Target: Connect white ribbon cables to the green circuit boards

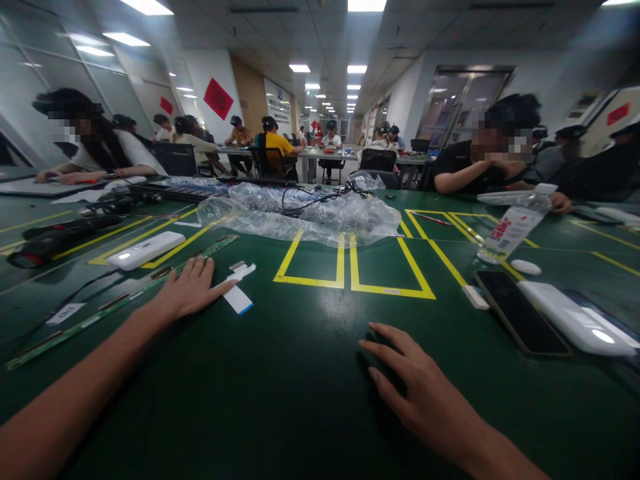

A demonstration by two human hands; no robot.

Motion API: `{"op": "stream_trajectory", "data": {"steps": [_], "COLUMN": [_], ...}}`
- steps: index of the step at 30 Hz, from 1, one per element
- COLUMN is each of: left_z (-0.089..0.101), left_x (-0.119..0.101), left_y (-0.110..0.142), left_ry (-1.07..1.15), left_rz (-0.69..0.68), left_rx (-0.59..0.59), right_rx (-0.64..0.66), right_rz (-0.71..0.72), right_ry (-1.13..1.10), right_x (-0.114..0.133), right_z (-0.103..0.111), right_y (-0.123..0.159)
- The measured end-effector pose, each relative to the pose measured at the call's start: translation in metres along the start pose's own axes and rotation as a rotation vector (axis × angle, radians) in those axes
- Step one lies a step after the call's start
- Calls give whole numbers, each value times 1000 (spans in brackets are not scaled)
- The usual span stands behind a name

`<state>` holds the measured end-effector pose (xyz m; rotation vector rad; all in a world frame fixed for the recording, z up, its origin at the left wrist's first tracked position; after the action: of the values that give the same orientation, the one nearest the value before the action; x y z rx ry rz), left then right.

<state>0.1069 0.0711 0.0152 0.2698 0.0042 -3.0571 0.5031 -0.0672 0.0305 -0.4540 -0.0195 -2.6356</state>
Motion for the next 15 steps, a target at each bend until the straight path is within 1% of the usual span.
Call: {"op": "stream_trajectory", "data": {"steps": [1, 3, 6, 7, 8, 9, 10, 11, 12, 13, 15], "left_z": [-6, -21, -40, -45, -48, -49, -49, -47, -43, -36, -19], "left_x": [-21, -74, -160, -185, -204, -217, -223, -221, -211, -193, -139], "left_y": [6, 26, 76, 94, 109, 119, 122, 117, 105, 88, 46], "left_ry": [3, 8, 20, 27, 36, 44, 47, 46, 44, 35, 11], "left_rz": [-59, -206, -478, -561, -637, -692, -717, -713, -682, -618, -433], "left_rx": [29, 95, 161, 182, 198, 211, 213, 199, 172, 128, 16], "right_rx": [0, 16, 59, 75, 90, 106, 122, 139, 155, 172, 194], "right_rz": [-3, -15, -31, -32, -30, -26, -24, -25, -29, -34, -42], "right_ry": [2, 10, 30, 39, 49, 57, 63, 66, 65, 59, 44], "right_x": [0, -1, -2, -1, -1, 0, 1, 1, 1, 1, 1], "right_z": [0, -1, -6, -8, -9, -11, -12, -13, -14, -14, -14], "right_y": [0, -1, 0, 1, 1, 2, 3, 4, 4, 5, 5]}}
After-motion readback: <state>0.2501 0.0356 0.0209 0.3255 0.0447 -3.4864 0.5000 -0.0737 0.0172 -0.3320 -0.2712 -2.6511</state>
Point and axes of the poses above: each hand's wrist, its own y-axis away from the middle knuckle, its own z-axis out of the back of the hand, x = y × z, the point moved 10 cm from there along -y, towards the middle knuckle, and after that the axes turned 8 degrees about y, right-handed, at the moved point
